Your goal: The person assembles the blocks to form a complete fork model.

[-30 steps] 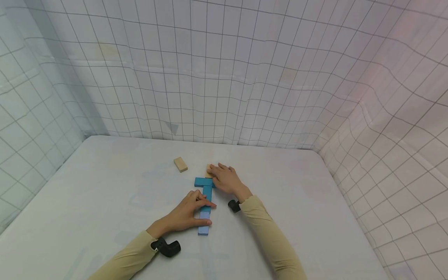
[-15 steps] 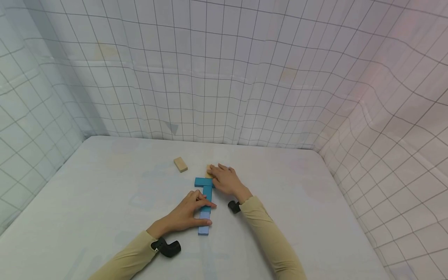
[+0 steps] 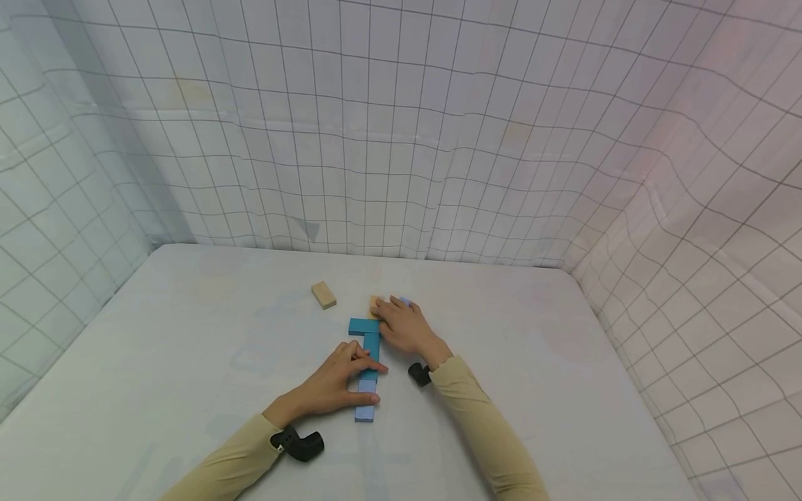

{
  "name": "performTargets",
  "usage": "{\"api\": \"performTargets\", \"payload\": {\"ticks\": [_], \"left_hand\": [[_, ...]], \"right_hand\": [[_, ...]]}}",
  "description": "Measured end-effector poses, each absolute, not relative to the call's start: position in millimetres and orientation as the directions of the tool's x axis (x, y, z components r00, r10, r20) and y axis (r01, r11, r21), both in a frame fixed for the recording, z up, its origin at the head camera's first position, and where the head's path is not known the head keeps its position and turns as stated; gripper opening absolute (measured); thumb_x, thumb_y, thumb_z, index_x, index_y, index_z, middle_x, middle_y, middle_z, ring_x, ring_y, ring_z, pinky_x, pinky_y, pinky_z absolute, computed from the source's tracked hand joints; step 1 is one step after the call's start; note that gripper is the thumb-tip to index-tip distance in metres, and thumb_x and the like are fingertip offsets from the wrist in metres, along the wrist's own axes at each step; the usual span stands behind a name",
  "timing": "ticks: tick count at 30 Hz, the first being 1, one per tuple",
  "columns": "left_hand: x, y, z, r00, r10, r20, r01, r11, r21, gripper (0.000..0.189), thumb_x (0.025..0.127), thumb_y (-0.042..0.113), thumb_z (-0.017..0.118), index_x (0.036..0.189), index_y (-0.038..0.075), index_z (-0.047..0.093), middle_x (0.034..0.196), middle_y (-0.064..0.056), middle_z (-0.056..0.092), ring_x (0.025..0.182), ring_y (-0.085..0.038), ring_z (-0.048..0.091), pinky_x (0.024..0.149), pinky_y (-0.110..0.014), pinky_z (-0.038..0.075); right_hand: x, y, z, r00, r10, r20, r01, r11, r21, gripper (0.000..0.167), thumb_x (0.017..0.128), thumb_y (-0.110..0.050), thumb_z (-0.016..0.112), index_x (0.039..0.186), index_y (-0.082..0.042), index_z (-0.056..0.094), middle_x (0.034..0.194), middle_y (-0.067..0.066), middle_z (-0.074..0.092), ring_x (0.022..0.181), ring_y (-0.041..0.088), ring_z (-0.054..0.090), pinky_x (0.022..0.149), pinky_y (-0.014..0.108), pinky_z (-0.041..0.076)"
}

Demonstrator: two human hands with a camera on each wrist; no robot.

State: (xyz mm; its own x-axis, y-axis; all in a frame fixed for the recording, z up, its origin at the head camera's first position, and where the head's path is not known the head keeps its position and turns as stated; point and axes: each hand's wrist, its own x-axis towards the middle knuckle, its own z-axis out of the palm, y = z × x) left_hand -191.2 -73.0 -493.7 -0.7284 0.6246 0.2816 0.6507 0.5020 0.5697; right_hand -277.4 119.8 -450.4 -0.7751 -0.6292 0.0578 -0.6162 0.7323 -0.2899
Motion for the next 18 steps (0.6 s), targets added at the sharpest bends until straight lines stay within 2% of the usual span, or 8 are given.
{"api": "performTargets", "payload": {"ticks": [18], "left_hand": [[-191.0,-72.8,-494.1,-0.734,0.626,0.262,0.64,0.512,0.573,0.051,0.083,0.058,0.064,0.124,0.028,0.063,0.106,0.006,0.04,0.105,-0.013,0.037,0.09,-0.036,0.034]], "right_hand": [[-260.8,123.4,-453.2,-0.756,-0.65,0.077,-0.643,0.717,-0.268,0.039,0.101,-0.021,0.045,0.138,-0.009,0.051,0.144,0.007,0.042,0.136,0.031,0.029,0.102,0.06,0.023]]}}
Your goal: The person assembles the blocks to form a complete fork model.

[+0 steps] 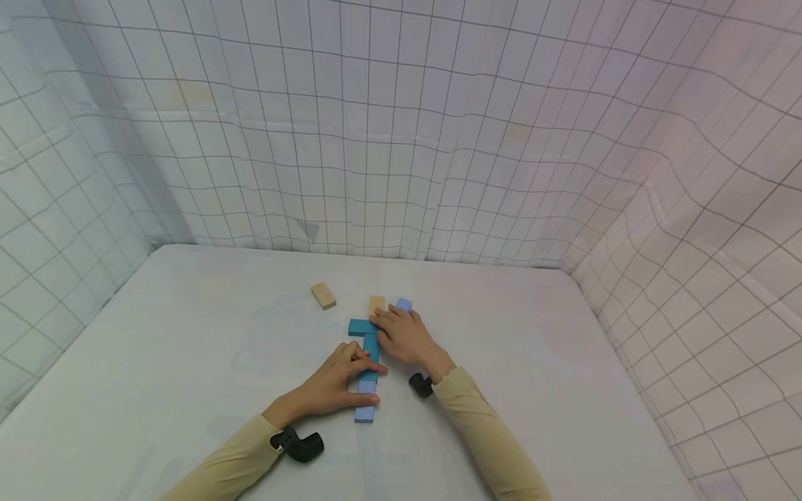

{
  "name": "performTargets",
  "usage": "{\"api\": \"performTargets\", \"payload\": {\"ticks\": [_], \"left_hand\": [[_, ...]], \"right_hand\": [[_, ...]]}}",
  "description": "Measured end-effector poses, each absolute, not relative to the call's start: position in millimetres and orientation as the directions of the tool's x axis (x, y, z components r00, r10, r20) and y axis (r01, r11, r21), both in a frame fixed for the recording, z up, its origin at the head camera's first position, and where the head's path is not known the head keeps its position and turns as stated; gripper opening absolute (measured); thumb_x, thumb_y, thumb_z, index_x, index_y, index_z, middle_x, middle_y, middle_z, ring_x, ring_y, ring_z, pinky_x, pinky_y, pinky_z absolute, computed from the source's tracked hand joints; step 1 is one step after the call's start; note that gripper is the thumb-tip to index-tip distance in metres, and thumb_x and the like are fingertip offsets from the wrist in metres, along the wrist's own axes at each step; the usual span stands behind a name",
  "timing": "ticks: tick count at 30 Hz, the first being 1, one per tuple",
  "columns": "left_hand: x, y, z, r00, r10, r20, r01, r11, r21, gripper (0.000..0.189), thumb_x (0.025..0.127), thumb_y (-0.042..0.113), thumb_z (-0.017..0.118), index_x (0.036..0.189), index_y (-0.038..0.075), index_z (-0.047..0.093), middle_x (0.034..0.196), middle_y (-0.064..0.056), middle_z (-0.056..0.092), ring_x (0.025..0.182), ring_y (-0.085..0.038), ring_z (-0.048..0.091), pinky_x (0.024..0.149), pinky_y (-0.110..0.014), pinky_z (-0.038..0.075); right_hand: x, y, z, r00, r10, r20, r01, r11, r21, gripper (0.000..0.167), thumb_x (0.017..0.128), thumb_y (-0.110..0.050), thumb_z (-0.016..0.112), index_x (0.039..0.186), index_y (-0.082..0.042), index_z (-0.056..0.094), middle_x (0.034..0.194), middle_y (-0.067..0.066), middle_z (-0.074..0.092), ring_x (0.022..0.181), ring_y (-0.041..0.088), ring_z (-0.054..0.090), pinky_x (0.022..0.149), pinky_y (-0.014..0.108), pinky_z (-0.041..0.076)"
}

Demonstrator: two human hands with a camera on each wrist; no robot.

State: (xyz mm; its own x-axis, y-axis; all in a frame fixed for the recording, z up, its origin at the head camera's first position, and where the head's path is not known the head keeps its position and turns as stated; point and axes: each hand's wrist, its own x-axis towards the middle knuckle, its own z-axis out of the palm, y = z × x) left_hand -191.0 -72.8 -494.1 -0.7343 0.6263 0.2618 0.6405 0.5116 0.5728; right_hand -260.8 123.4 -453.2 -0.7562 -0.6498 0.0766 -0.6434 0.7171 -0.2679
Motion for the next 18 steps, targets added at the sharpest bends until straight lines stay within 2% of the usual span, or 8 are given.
{"api": "performTargets", "payload": {"ticks": [8,18], "left_hand": [[-191.3,-72.2,-495.4,-0.73,0.628,0.269,0.648,0.512,0.564,0.051,0.083,0.058,0.063,0.124,0.028,0.062,0.103,0.009,0.038,0.098,-0.011,0.035,0.086,-0.034,0.033],[-191.3,-71.5,-495.1,-0.725,0.626,0.285,0.66,0.515,0.547,0.05,0.083,0.056,0.064,0.124,0.028,0.062,0.105,0.007,0.04,0.098,-0.011,0.037,0.086,-0.034,0.034]], "right_hand": [[-258.0,127.0,-454.5,-0.743,-0.668,0.043,-0.656,0.714,-0.246,0.044,0.101,-0.025,0.046,0.142,-0.01,0.045,0.147,0.007,0.037,0.137,0.033,0.025,0.101,0.061,0.024],[-258.8,129.8,-455.3,-0.726,-0.687,0.022,-0.669,0.699,-0.253,0.05,0.101,-0.032,0.046,0.145,-0.009,0.04,0.15,0.007,0.032,0.139,0.032,0.022,0.102,0.061,0.023]]}}
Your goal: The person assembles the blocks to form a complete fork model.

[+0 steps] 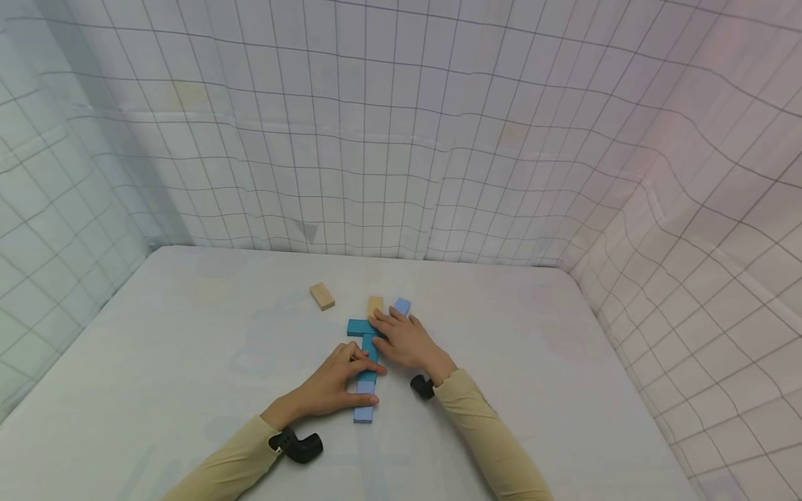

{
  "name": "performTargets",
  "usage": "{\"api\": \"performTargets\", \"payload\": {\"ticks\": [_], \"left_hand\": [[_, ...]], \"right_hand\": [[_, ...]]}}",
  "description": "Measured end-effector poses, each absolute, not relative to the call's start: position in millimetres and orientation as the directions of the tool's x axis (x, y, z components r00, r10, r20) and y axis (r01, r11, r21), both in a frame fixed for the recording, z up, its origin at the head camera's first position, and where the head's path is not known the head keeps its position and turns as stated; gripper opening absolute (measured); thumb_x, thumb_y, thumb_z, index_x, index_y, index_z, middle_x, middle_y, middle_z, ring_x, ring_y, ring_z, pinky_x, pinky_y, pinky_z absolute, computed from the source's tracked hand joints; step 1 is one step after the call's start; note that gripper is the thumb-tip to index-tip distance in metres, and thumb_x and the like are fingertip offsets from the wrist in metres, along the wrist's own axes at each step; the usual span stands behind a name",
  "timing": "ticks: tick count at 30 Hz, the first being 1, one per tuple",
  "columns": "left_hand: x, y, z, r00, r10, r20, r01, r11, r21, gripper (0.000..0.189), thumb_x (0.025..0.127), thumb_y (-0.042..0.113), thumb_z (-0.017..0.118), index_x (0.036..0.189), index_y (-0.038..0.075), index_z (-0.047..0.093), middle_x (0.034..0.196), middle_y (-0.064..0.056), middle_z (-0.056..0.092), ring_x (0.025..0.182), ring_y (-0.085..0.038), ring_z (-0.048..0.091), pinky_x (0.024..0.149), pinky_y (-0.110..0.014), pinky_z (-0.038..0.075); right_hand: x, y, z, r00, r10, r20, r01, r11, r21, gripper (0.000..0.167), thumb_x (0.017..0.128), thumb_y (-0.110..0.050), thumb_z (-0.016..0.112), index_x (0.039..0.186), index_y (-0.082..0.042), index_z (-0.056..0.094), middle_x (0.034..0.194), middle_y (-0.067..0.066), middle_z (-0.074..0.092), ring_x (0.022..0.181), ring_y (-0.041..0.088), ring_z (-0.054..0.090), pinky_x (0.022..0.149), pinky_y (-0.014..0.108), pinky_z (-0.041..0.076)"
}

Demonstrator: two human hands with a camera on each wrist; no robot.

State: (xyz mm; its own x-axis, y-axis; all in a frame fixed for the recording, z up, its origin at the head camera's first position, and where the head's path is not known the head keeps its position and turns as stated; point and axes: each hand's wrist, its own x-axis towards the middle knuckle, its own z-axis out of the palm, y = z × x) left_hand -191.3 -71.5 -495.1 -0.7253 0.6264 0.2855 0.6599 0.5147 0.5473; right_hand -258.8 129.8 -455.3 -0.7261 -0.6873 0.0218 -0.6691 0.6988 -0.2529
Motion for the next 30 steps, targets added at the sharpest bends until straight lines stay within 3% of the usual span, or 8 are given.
{"api": "performTargets", "payload": {"ticks": [30], "left_hand": [[-193.4,-71.0,-495.0,-0.72,0.63,0.29,0.667,0.514,0.539,0.05,0.083,0.058,0.064,0.123,0.027,0.064,0.101,0.008,0.038,0.093,-0.011,0.035,0.082,-0.032,0.034]], "right_hand": [[-257.1,127.4,-451.2,-0.751,-0.66,-0.006,-0.638,0.729,-0.248,0.053,0.1,-0.037,0.048,0.145,-0.01,0.04,0.15,0.005,0.031,0.139,0.029,0.022,0.101,0.062,0.025]]}}
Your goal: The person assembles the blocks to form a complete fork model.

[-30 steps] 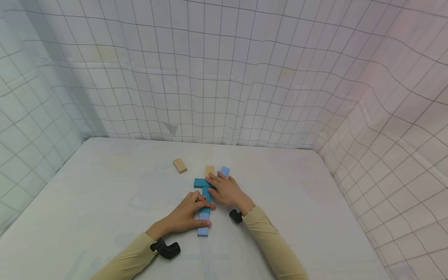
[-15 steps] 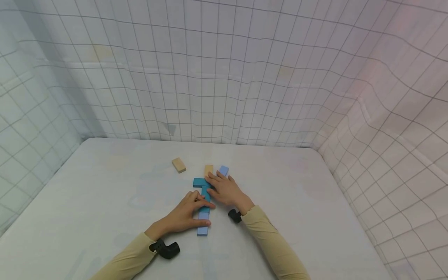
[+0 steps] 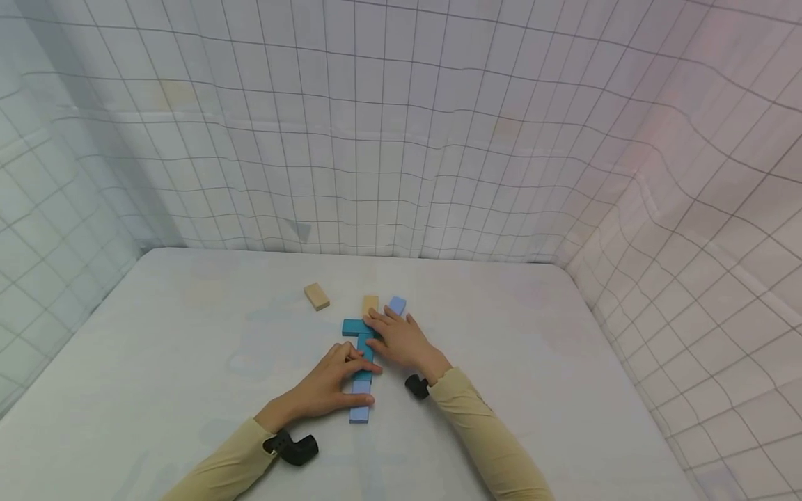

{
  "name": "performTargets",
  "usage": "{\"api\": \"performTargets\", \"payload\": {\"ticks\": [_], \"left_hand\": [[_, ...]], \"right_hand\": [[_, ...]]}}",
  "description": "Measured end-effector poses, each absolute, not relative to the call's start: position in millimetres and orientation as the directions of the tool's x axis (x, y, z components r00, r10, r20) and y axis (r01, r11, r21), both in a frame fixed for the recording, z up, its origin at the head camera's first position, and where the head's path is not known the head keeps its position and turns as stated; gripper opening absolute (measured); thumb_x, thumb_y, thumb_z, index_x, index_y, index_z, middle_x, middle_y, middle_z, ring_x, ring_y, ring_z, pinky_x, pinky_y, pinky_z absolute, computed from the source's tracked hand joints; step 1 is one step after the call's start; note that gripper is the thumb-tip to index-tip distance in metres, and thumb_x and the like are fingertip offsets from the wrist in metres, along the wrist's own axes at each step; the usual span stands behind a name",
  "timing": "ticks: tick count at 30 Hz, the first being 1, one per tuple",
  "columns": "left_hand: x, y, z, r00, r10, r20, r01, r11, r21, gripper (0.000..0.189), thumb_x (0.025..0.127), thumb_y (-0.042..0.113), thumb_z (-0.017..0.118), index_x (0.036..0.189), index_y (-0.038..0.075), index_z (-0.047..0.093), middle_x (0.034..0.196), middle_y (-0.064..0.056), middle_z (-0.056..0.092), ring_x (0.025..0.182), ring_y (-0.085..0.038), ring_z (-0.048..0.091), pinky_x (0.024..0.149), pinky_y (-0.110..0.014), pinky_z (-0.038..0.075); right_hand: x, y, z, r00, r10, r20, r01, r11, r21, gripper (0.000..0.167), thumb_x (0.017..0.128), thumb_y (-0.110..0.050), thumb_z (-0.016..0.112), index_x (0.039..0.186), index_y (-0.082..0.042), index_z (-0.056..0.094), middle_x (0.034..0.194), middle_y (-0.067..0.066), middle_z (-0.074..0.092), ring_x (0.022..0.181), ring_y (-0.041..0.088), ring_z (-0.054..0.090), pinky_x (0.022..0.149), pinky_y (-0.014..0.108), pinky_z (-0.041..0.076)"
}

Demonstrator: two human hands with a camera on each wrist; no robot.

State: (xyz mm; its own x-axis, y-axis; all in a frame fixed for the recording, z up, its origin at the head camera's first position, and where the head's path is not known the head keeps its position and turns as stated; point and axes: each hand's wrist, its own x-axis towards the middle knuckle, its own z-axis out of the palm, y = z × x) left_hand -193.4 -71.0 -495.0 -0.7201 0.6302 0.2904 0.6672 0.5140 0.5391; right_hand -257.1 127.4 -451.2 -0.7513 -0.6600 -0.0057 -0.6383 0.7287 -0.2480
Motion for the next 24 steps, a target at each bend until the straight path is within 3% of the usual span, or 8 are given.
{"api": "performTargets", "payload": {"ticks": [8,13,18,24], "left_hand": [[-192.1,-70.7,-488.9,-0.712,0.648,0.27,0.676,0.529,0.514,0.052,0.084,0.059,0.061,0.123,0.026,0.063,0.108,0.005,0.042,0.099,-0.013,0.037,0.085,-0.034,0.036],[-190.2,-70.1,-483.3,-0.679,0.677,0.286,0.722,0.544,0.427,0.052,0.085,0.057,0.062,0.123,0.022,0.063,0.111,0.003,0.044,0.101,-0.013,0.04,0.086,-0.033,0.037],[-187.2,-68.0,-477.5,-0.641,0.685,0.346,0.767,0.557,0.317,0.05,0.082,0.053,0.067,0.117,0.018,0.067,0.102,0.005,0.046,0.089,-0.009,0.042,0.078,-0.028,0.039],[-183.5,-64.8,-470.7,-0.578,0.689,0.438,0.811,0.544,0.215,0.038,0.078,0.05,0.073,0.1,0.019,0.073,0.089,0.008,0.05,0.08,-0.007,0.045,0.077,-0.028,0.042]], "right_hand": [[-256.2,128.4,-450.8,-0.747,-0.665,0.012,-0.642,0.716,-0.273,0.053,0.1,-0.036,0.049,0.145,-0.01,0.04,0.15,0.006,0.031,0.139,0.03,0.022,0.101,0.062,0.023],[-255.3,128.4,-450.1,-0.742,-0.669,0.035,-0.652,0.709,-0.268,0.053,0.1,-0.038,0.047,0.144,-0.007,0.042,0.149,0.008,0.034,0.138,0.031,0.024,0.1,0.063,0.024],[-256.7,127.3,-450.9,-0.754,-0.657,-0.001,-0.632,0.726,-0.271,0.054,0.099,-0.038,0.049,0.145,-0.01,0.041,0.15,0.006,0.032,0.139,0.028,0.022,0.102,0.062,0.022],[-257.1,127.2,-451.8,-0.765,-0.644,-0.021,-0.618,0.743,-0.258,0.054,0.099,-0.04,0.049,0.145,-0.013,0.04,0.151,0.003,0.031,0.139,0.026,0.022,0.103,0.061,0.022]]}}
